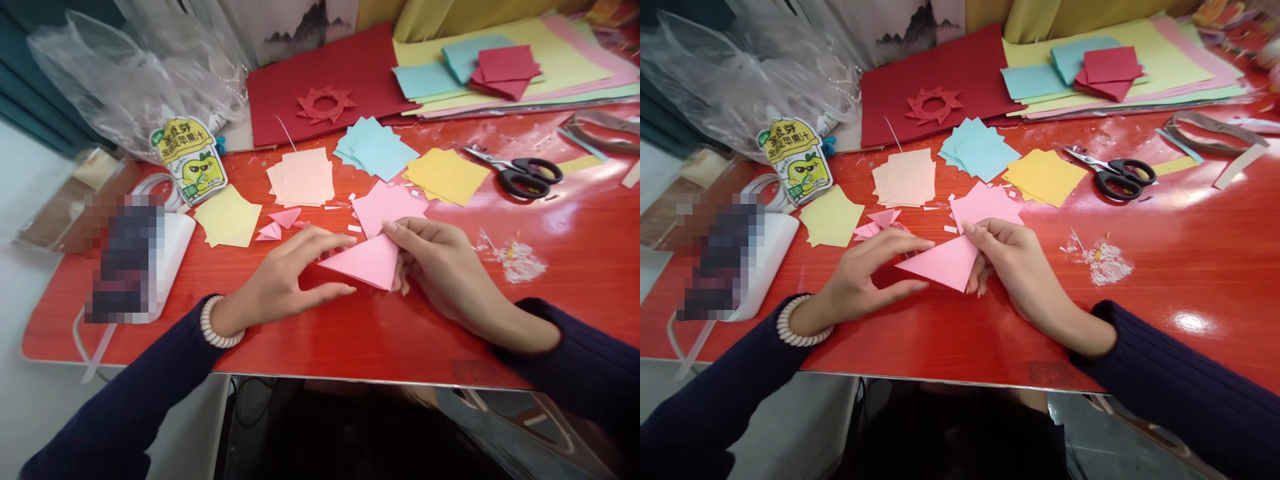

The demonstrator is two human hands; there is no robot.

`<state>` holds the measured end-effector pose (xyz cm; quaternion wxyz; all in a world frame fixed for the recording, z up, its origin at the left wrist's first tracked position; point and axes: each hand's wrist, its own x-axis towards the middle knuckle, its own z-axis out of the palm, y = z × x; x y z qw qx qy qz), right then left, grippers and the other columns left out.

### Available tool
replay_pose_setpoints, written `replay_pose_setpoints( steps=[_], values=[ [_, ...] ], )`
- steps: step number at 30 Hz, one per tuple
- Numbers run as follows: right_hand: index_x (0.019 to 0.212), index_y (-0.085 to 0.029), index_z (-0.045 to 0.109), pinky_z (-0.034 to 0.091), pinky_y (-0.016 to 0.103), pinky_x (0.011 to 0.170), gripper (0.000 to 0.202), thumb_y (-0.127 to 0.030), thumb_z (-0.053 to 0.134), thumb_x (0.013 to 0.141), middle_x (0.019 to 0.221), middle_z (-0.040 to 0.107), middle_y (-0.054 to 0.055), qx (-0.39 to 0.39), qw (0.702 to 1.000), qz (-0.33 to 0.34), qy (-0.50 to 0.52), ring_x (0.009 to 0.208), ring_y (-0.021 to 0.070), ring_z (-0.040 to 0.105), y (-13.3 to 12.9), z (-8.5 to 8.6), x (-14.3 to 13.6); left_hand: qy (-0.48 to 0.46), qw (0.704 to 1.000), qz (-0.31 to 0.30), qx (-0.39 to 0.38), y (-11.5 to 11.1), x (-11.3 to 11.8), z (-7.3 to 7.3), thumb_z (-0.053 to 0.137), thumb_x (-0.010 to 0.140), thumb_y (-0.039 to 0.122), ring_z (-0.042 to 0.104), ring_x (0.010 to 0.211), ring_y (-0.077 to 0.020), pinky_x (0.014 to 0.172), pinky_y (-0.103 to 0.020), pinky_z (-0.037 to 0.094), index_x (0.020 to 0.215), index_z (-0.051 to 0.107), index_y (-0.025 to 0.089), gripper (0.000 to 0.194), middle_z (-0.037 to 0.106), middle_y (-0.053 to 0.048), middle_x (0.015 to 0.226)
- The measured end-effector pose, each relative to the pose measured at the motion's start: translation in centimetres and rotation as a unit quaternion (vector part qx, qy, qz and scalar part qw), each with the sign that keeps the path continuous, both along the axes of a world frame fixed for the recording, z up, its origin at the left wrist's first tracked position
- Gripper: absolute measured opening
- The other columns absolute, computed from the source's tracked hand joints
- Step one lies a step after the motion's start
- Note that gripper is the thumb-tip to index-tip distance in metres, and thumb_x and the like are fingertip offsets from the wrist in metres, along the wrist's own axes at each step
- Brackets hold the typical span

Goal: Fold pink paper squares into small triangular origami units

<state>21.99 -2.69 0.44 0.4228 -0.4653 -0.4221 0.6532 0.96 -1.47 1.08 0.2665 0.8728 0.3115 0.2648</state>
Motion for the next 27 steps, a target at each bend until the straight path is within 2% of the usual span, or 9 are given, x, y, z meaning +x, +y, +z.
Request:
replay_pose_setpoints(
  steps=[5,8,10,12,15,17,21,24,27],
  values=[
    [0.082,-0.019,0.053,0.042,0.019,0.039,0.024,-0.043,0.053,0.085,0.051,0.057,-0.003,0.024,0.999,0.025,-0.013,0.042,0.0094,0.055,0.0,0.0,0.0,0.007,0.998,0.042,0.038,0.1,0.0,-0.2,0.053,0.086,0.024,0.056,0.096,-0.0126,0.088,-0.025,0.043,0.111,0.056,0.016,0.027,0.063,-0.005,0.103],
    [0.097,-0.020,0.051,0.045,0.021,0.042,0.027,-0.044,0.052,0.085,0.067,0.059,-0.002,0.063,0.996,0.039,-0.054,0.047,0.0096,0.057,-0.2,0.0,-0.1,-0.003,0.997,0.071,0.012,0.2,0.1,-0.3,0.051,0.087,0.021,0.057,0.088,-0.0112,0.081,-0.023,0.043,0.102,0.060,0.017,0.018,0.064,-0.003,0.095],
    [0.102,-0.021,0.048,0.046,0.022,0.047,0.030,-0.043,0.055,0.083,0.081,0.059,-0.001,0.114,0.987,0.061,-0.095,0.054,0.0090,0.057,-0.4,0.0,-0.1,-0.004,0.994,0.106,-0.030,0.4,0.2,-0.3,0.050,0.088,0.025,0.055,0.076,-0.0094,0.071,-0.021,0.042,0.090,0.061,0.017,0.013,0.063,0.000,0.084],
    [0.095,-0.021,0.049,0.045,0.023,0.052,0.028,-0.042,0.060,0.080,0.085,0.056,0.000,0.178,0.967,0.084,-0.159,0.061,0.0097,0.055,-0.5,-0.1,-0.1,-0.003,0.987,0.137,-0.088,0.5,0.2,-0.3,0.051,0.088,0.033,0.048,0.064,-0.0075,0.062,-0.020,0.038,0.076,0.058,0.017,0.021,0.057,0.002,0.071],
    [0.070,-0.019,0.046,0.039,0.024,0.053,0.025,-0.037,0.058,0.081,0.069,0.049,-0.001,0.252,0.921,0.108,-0.277,0.061,0.0108,0.047,-0.4,-0.3,0.0,-0.019,0.974,0.144,-0.171,0.6,0.3,-0.2,0.049,0.088,0.039,0.040,0.057,-0.0061,0.054,-0.019,0.032,0.066,0.050,0.016,0.032,0.045,0.004,0.062],
    [0.063,-0.019,0.043,0.036,0.024,0.052,0.029,-0.035,0.054,0.084,0.062,0.046,-0.001,0.270,0.898,0.131,-0.321,0.058,0.0110,0.044,-0.3,-0.3,0.1,-0.042,0.966,0.134,-0.216,0.6,0.4,0.0,0.049,0.088,0.039,0.038,0.057,-0.0059,0.053,-0.019,0.031,0.064,0.047,0.015,0.034,0.042,0.004,0.062],
    [0.075,-0.018,0.056,0.040,0.026,0.058,0.024,-0.040,0.054,0.083,0.076,0.060,0.002,0.249,0.899,0.186,-0.307,0.068,0.0151,0.054,-0.4,0.1,0.1,-0.074,0.945,0.143,-0.286,0.4,0.6,0.3,0.051,0.086,0.044,0.035,0.055,-0.0058,0.048,-0.018,0.029,0.061,0.040,0.015,0.039,0.038,0.004,0.062],
    [0.085,-0.020,0.061,0.043,0.026,0.059,0.024,-0.041,0.050,0.085,0.084,0.065,0.003,0.194,0.926,0.185,-0.266,0.073,0.0168,0.058,-0.6,0.6,-0.1,-0.072,0.939,0.135,-0.307,0.3,0.7,0.3,0.056,0.082,0.045,0.034,0.054,-0.0057,0.046,-0.018,0.027,0.061,0.042,0.015,0.039,0.039,0.004,0.061],
    [0.078,-0.019,0.061,0.043,0.024,0.052,0.023,-0.038,0.051,0.085,0.074,0.064,0.002,0.103,0.957,0.172,-0.212,0.065,0.0151,0.058,-0.7,0.8,-0.4,-0.123,0.930,0.143,-0.316,0.4,0.9,0.0,0.060,0.080,0.041,0.041,0.059,-0.0060,0.049,-0.017,0.033,0.070,0.048,0.016,0.029,0.046,0.003,0.067]
  ],
)
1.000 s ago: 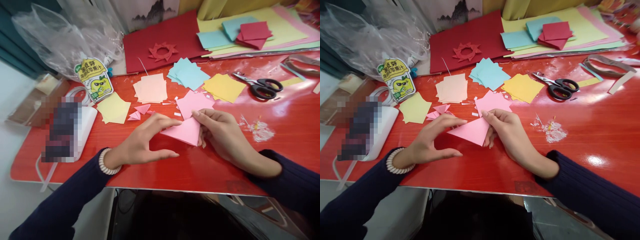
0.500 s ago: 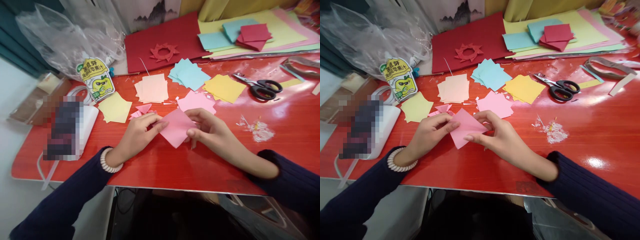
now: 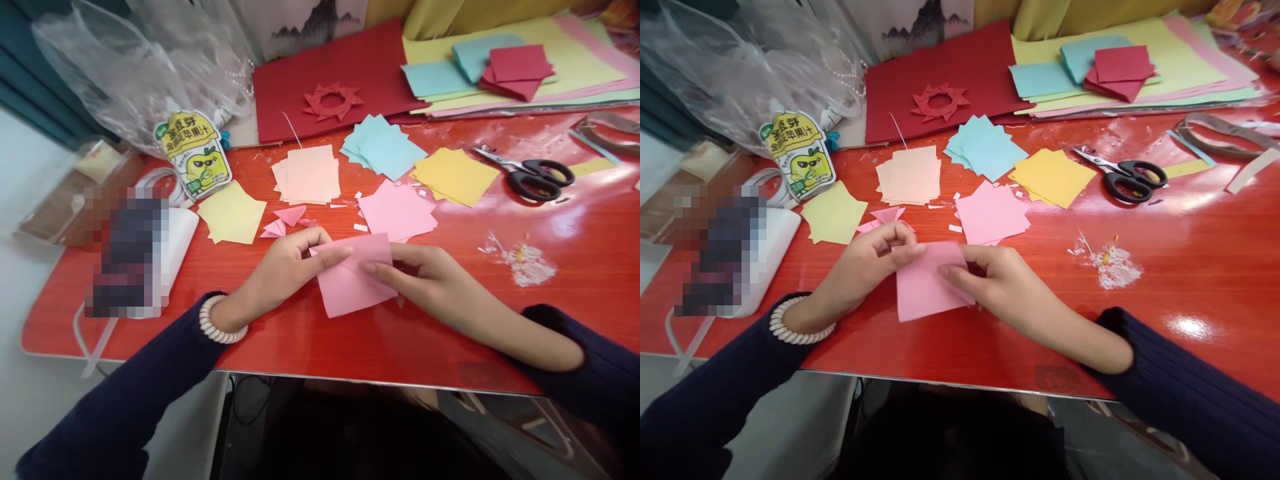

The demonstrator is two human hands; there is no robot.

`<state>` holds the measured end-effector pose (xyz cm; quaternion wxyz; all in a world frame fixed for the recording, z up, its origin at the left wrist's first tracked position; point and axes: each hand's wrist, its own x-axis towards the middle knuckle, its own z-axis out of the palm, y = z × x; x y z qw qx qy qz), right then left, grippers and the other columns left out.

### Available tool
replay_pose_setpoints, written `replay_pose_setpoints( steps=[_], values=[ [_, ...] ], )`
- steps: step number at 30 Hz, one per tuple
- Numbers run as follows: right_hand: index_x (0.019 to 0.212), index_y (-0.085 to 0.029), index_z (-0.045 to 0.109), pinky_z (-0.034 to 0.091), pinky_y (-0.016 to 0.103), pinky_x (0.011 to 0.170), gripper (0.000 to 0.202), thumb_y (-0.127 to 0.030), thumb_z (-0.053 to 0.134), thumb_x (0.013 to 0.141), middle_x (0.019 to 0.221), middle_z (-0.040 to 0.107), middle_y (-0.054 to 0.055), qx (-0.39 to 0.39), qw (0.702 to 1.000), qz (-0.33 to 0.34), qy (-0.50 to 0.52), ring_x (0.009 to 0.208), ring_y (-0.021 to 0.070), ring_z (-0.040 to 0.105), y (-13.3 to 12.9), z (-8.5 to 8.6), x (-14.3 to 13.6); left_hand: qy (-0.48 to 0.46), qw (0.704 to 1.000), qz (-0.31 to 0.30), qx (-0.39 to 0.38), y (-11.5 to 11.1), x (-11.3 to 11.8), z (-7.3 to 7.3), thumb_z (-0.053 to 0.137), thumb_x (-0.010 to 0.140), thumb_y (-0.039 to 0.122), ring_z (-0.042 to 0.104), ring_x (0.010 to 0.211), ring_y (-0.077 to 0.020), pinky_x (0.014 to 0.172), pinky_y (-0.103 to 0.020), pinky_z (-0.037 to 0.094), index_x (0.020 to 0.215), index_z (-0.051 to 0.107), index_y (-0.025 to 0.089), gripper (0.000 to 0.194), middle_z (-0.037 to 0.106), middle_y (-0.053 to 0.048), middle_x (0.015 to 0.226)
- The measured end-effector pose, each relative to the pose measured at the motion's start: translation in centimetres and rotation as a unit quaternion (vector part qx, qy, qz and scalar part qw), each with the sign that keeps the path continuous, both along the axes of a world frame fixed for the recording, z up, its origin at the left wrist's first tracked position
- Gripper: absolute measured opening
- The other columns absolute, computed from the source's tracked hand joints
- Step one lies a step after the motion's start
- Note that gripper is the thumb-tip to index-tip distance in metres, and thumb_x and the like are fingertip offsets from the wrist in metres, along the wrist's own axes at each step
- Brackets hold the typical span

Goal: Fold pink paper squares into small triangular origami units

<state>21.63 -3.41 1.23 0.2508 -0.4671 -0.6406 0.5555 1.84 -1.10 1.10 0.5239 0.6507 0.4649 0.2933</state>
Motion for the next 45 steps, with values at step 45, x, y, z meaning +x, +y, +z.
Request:
replay_pose_setpoints(
  steps=[45],
  values=[
    [0.086,-0.022,0.061,0.051,0.024,0.069,0.008,-0.027,0.058,0.081,0.083,0.063,-0.002,-0.100,0.980,-0.085,0.152,0.073,0.0110,0.060,0.5,-0.1,-0.4,0.150,0.918,-0.059,0.362,-0.6,-0.1,-0.4,0.057,0.084,0.028,0.049,0.111,-0.0169,0.095,-0.036,0.042,0.082,0.058,0.022,0.007,0.054,-0.004,0.117]
  ],
)
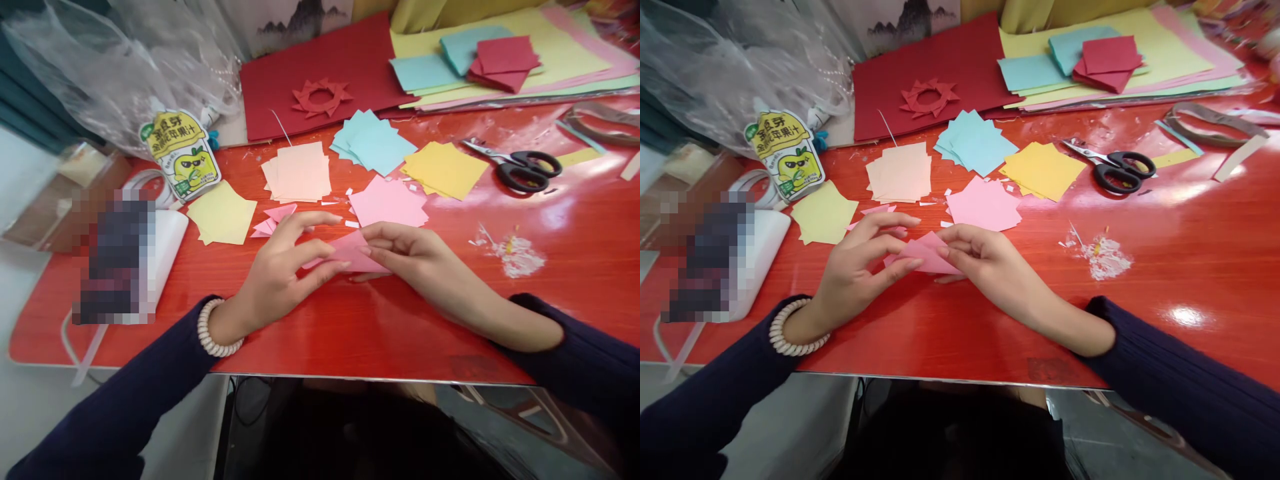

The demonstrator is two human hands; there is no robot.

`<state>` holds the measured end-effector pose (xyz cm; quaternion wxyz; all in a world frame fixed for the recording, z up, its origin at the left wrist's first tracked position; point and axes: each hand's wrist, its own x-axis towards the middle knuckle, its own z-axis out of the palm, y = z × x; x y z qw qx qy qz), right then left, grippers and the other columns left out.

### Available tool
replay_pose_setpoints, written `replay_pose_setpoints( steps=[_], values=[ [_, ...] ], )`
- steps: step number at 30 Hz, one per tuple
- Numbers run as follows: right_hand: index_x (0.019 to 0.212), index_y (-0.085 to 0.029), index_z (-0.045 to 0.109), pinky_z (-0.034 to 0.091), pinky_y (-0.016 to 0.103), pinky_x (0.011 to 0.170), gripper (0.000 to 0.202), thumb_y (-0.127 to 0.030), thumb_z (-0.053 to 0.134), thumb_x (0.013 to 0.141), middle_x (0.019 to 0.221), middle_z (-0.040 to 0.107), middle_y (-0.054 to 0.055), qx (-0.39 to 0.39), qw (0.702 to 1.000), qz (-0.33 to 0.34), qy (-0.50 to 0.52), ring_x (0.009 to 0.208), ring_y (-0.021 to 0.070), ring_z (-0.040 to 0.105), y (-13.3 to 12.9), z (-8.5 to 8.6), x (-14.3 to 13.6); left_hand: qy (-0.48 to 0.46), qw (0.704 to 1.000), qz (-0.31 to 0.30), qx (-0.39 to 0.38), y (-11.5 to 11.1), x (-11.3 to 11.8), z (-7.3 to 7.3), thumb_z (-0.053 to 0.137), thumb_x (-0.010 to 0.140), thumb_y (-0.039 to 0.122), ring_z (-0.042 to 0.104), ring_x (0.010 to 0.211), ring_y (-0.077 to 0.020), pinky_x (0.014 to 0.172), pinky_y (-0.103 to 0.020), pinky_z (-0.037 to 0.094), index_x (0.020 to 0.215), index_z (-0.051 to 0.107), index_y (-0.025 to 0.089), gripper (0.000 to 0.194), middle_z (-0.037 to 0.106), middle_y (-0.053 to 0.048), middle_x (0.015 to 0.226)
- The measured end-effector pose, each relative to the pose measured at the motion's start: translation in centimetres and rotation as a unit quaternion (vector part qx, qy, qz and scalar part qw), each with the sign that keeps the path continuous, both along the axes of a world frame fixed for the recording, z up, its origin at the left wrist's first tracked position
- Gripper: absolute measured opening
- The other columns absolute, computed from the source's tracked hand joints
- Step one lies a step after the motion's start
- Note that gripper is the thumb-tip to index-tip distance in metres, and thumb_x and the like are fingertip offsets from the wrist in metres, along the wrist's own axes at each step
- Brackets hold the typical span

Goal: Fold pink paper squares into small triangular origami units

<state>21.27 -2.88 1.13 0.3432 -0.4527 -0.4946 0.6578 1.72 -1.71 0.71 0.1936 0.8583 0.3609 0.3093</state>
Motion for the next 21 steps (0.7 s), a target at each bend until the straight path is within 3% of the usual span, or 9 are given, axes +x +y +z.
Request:
replay_pose_setpoints(
  steps=[6,11,15,21],
  values=[
    [0.088,-0.023,0.065,0.052,0.026,0.074,0.018,-0.036,0.052,0.085,0.087,0.065,0.000,0.073,0.994,-0.001,-0.079,0.083,0.0149,0.061,-0.29,0.24,-0.22,-0.013,0.995,0.038,-0.087,-0.23,0.60,-0.17,0.059,0.083,0.028,0.051,0.099,-0.0123,0.089,-0.026,0.041,0.082,0.055,0.018,0.011,0.055,-0.003,0.102],
    [0.100,-0.022,0.063,0.052,0.027,0.078,0.021,-0.030,0.060,0.080,0.101,0.066,0.001,0.060,0.997,0.051,-0.011,0.088,0.0152,0.063,-0.38,-0.25,-0.47,-0.044,0.986,0.048,-0.155,-0.16,0.75,-0.17,0.056,0.084,0.033,0.052,0.082,-0.0122,0.074,-0.025,0.043,0.081,0.053,0.018,0.016,0.056,-0.001,0.086],
    [0.104,-0.021,0.062,0.052,0.027,0.078,0.024,-0.026,0.061,0.080,0.104,0.066,0.002,0.054,0.997,0.049,-0.006,0.086,0.0140,0.063,-0.41,-0.52,-0.51,-0.061,0.972,0.064,-0.218,-0.14,0.71,0.02,0.053,0.086,0.030,0.051,0.076,-0.0126,0.068,-0.026,0.043,0.081,0.055,0.018,0.014,0.056,-0.001,0.081],
    [0.102,-0.019,0.061,0.054,0.028,0.075,0.022,-0.028,0.058,0.082,0.101,0.066,0.003,0.064,0.997,0.016,-0.030,0.083,0.0141,0.064,-0.33,-0.56,-0.45,-0.051,0.980,0.082,-0.175,-0.30,0.88,0.02,0.057,0.083,0.027,0.053,0.079,-0.0127,0.072,-0.026,0.043,0.077,0.055,0.018,0.012,0.058,-0.001,0.084]
  ],
)
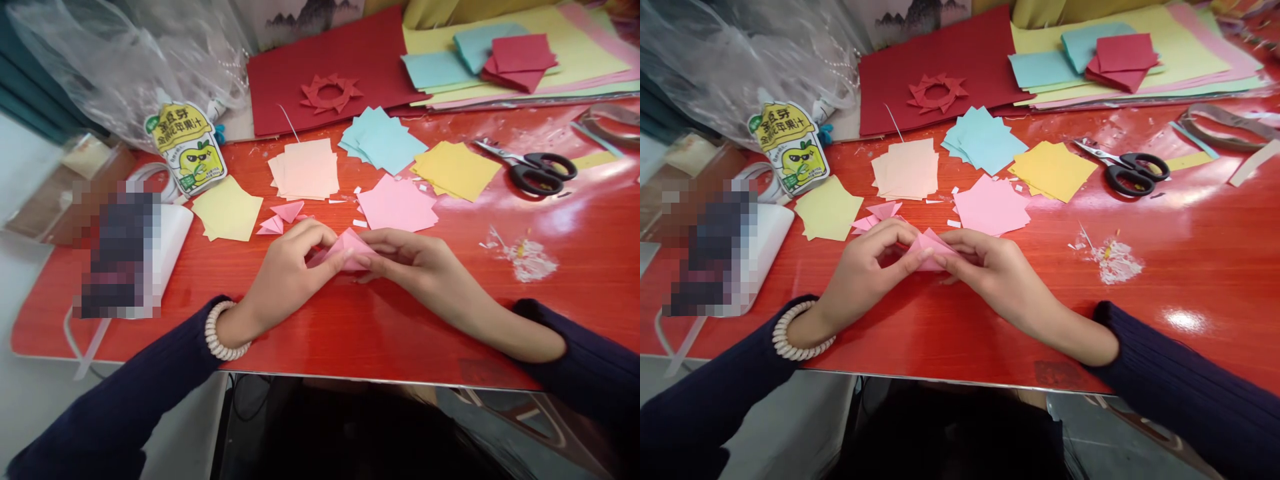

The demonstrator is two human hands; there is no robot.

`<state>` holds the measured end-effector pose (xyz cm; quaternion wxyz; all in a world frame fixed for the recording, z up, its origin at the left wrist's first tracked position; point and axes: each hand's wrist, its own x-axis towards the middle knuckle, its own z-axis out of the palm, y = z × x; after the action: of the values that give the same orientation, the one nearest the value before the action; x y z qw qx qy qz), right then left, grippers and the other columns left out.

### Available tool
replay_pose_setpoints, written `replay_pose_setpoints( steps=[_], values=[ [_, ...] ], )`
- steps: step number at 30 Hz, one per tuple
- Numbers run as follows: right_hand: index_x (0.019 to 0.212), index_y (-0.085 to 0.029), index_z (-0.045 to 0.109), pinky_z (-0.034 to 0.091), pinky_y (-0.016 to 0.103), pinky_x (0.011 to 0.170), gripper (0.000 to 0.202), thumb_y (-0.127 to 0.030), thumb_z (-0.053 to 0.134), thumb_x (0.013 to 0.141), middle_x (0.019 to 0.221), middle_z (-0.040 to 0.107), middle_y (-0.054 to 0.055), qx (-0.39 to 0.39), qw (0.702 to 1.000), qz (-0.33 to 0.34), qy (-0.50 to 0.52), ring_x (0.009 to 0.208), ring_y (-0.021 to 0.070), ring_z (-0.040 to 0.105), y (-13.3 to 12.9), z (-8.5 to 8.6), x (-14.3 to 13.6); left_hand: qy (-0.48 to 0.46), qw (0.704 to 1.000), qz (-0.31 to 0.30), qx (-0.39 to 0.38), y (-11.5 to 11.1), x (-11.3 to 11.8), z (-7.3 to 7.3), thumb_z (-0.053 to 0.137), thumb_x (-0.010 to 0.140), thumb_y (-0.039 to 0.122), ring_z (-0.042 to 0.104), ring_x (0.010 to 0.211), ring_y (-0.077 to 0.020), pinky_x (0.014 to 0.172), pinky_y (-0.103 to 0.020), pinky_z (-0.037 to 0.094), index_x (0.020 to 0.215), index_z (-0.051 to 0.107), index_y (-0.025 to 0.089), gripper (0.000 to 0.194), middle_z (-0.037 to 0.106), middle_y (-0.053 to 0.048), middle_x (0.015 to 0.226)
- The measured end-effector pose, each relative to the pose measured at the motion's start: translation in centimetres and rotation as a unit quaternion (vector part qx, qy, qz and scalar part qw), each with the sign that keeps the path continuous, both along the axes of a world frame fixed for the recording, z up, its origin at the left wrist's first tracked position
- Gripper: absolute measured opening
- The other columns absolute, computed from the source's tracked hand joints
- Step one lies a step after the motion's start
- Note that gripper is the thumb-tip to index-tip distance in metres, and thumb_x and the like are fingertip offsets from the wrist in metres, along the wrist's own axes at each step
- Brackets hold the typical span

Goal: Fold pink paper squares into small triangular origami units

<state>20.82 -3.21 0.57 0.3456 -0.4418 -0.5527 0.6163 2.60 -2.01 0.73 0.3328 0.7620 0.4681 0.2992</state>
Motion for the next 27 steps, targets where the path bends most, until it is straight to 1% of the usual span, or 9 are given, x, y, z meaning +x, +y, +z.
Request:
replay_pose_setpoints(
  steps=[1,3,5,9,11,15,18,22,27],
  values=[
    [0.102,-0.020,0.061,0.054,0.028,0.074,0.022,-0.029,0.058,0.082,0.100,0.066,0.003,0.006,1.000,0.001,-0.008,0.083,0.0146,0.064,0.00,-0.02,0.02,-0.008,1.000,0.013,-0.001,-0.01,0.04,-0.08,0.057,0.083,0.029,0.053,0.080,-0.0126,0.072,-0.025,0.044,0.080,0.055,0.018,0.012,0.058,-0.001,0.085],
    [0.102,-0.021,0.061,0.054,0.029,0.074,0.022,-0.031,0.056,0.083,0.100,0.066,0.003,0.014,1.000,0.010,-0.018,0.085,0.0158,0.064,-0.01,-0.03,0.07,-0.038,0.998,0.037,-0.026,0.01,0.08,-0.21,0.059,0.082,0.033,0.055,0.083,-0.0123,0.072,-0.024,0.046,0.088,0.055,0.019,0.017,0.058,-0.001,0.091],
    [0.101,-0.022,0.061,0.054,0.030,0.074,0.021,-0.032,0.054,0.084,0.100,0.065,0.003,0.022,0.999,0.017,-0.019,0.085,0.0159,0.063,-0.04,0.02,0.10,-0.061,0.996,0.037,-0.057,0.03,0.09,-0.24,0.059,0.082,0.035,0.056,0.085,-0.0114,0.072,-0.022,0.046,0.094,0.055,0.019,0.020,0.059,-0.001,0.094],
    [0.095,-0.021,0.062,0.053,0.027,0.074,0.017,-0.031,0.053,0.085,0.097,0.065,0.002,0.032,0.999,0.019,-0.036,0.081,0.0139,0.063,-0.08,0.20,0.11,-0.054,0.997,0.008,-0.049,-0.02,0.10,-0.05,0.055,0.085,0.034,0.056,0.080,-0.0101,0.069,-0.021,0.044,0.087,0.059,0.019,0.016,0.061,0.001,0.086],
    [0.093,-0.020,0.062,0.052,0.026,0.074,0.016,-0.032,0.053,0.085,0.097,0.065,0.002,0.035,0.998,0.020,-0.044,0.081,0.0135,0.063,-0.04,0.23,0.11,-0.056,0.997,0.012,-0.043,-0.07,0.14,0.01,0.055,0.085,0.034,0.056,0.078,-0.0104,0.067,-0.021,0.044,0.086,0.060,0.019,0.016,0.061,0.001,0.084],
    [0.095,-0.020,0.062,0.050,0.027,0.075,0.019,-0.033,0.054,0.085,0.098,0.065,0.003,0.044,0.997,0.026,-0.062,0.087,0.0155,0.062,0.08,0.17,0.06,-0.058,0.997,0.017,-0.047,-0.11,0.24,-0.02,0.056,0.084,0.035,0.055,0.076,-0.0100,0.065,-0.021,0.043,0.086,0.060,0.019,0.016,0.061,0.001,0.084],
    [0.097,-0.020,0.060,0.050,0.028,0.076,0.018,-0.031,0.055,0.084,0.099,0.066,0.003,0.033,0.998,0.027,-0.049,0.090,0.0163,0.061,0.08,0.11,-0.02,-0.055,0.997,0.017,-0.044,-0.11,0.28,-0.02,0.056,0.084,0.034,0.054,0.073,-0.0090,0.064,-0.021,0.043,0.085,0.059,0.019,0.015,0.061,0.002,0.083],
    [0.095,-0.020,0.057,0.051,0.029,0.078,0.015,-0.030,0.056,0.083,0.097,0.066,0.003,0.005,0.999,0.031,-0.010,0.088,0.0157,0.063,0.01,0.01,-0.04,-0.062,0.997,0.021,-0.042,-0.19,0.29,0.04,0.057,0.084,0.033,0.054,0.071,-0.0084,0.064,-0.020,0.043,0.085,0.060,0.019,0.014,0.062,0.002,0.081],
    [0.089,-0.021,0.058,0.051,0.028,0.076,0.015,-0.034,0.056,0.083,0.093,0.066,0.002,0.008,0.999,0.035,-0.022,0.085,0.0145,0.063,-0.03,0.01,0.11,-0.086,0.993,0.024,-0.071,-0.37,0.33,0.10,0.058,0.083,0.035,0.058,0.075,-0.0100,0.067,-0.022,0.046,0.083,0.061,0.018,0.017,0.064,0.001,0.082]
  ],
)
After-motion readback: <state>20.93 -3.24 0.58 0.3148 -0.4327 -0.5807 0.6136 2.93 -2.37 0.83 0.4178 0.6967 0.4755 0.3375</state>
